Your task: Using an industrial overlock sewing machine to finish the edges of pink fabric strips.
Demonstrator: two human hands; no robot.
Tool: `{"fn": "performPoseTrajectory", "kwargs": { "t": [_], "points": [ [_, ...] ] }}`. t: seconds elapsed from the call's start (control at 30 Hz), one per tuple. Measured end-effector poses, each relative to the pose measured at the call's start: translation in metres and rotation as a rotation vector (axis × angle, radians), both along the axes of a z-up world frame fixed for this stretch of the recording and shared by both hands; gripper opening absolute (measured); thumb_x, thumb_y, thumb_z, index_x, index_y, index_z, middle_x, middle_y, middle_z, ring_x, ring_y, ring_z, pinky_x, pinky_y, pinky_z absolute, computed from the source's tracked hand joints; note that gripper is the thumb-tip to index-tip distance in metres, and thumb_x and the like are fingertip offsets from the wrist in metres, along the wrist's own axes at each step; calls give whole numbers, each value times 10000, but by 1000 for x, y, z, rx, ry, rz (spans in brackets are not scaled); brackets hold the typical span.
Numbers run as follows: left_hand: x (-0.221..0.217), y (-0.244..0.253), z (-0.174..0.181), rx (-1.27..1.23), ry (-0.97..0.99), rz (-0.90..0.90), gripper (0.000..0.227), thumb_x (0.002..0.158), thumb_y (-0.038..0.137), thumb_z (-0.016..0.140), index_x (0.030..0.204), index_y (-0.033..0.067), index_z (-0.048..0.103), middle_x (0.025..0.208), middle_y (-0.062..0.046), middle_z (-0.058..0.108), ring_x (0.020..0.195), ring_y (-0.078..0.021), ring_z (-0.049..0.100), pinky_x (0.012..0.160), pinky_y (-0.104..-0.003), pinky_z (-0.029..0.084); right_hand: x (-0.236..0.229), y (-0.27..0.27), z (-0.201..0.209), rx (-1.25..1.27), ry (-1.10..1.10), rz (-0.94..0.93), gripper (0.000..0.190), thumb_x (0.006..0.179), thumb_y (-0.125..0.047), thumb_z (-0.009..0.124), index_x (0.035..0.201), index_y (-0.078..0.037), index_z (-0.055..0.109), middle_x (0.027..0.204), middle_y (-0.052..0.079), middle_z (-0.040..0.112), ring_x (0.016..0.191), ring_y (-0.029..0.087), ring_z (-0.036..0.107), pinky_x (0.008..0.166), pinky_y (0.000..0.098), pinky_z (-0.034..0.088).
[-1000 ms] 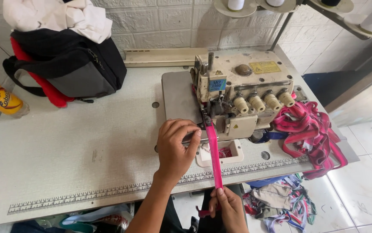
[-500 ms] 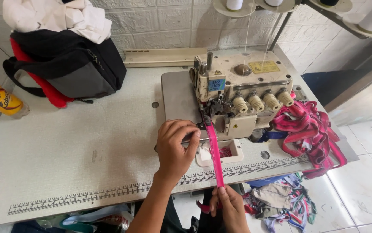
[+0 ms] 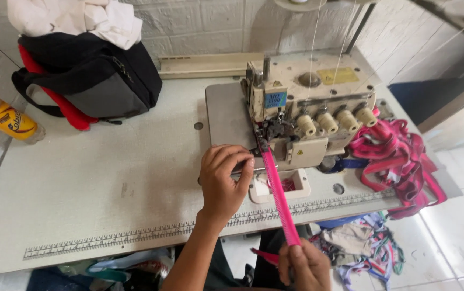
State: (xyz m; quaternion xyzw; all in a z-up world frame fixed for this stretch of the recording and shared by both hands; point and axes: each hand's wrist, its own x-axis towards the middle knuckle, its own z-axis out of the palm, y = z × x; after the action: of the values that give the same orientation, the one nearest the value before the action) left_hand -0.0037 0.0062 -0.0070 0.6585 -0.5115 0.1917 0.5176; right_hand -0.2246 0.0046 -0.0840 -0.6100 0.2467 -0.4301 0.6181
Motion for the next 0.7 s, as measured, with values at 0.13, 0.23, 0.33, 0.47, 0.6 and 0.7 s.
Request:
{"fn": "performPoseTrajectory", "kwargs": {
  "t": [0.13, 0.23, 0.33, 0.47, 0.6, 0.7],
  "points": [
    [-1, -1, -3, 19, -2, -7, 177, 978, 207, 632, 960, 87, 761, 983, -45, 746, 972, -231, 650, 930, -408, 484, -1, 4, 76, -22, -56, 50, 431, 1023, -304, 505, 705, -37, 623, 368, 36, 538, 288, 79, 371, 290, 217, 232],
    [0, -2, -1, 11, -17, 1, 163, 963, 189, 637, 920, 83, 752, 959, -51, 746, 954, -233, 655, 910, -415, 481, 4, -2, 94, -45, -28, -17, 409, 1002, -304, 499, 711, -41, 616, 354, 34, 511, 315, 78, 314, 328, 228, 216],
    [-1, 1, 1, 30, 6, -17, 199, 978, 209, 602, 916, 86, 746, 967, -44, 744, 972, -225, 660, 948, -422, 468, 4, -5, 99, 53, 0, -36, 409, 993, -301, 517, 710, -23, 617, 321, 71, 488, 303, 116, 342, 346, 251, 243],
    [1, -1, -1, 17, -14, -10, 165, 968, 190, 628, 913, 84, 742, 973, -44, 741, 971, -230, 646, 944, -419, 469, 7, -5, 95, -1, 35, -6, 489, 998, -335, 500, 610, -51, 585, 326, 34, 496, 303, 97, 358, 324, 239, 244],
    [2, -1, -7, 22, -18, -3, 183, 982, 213, 616, 910, 99, 740, 987, -38, 737, 974, -231, 647, 957, -435, 460, 8, -1, 49, 138, -8, -5, 405, 996, -302, 538, 764, 2, 670, 329, 54, 467, 298, 91, 308, 325, 238, 177],
    [3, -1, -6, 11, -19, -14, 162, 974, 191, 627, 904, 93, 735, 983, -42, 731, 972, -226, 639, 939, -420, 464, 7, -4, 49, 106, 68, -9, 426, 1003, -303, 521, 740, -8, 677, 328, 70, 503, 302, 95, 315, 336, 234, 200]
  ]
}}
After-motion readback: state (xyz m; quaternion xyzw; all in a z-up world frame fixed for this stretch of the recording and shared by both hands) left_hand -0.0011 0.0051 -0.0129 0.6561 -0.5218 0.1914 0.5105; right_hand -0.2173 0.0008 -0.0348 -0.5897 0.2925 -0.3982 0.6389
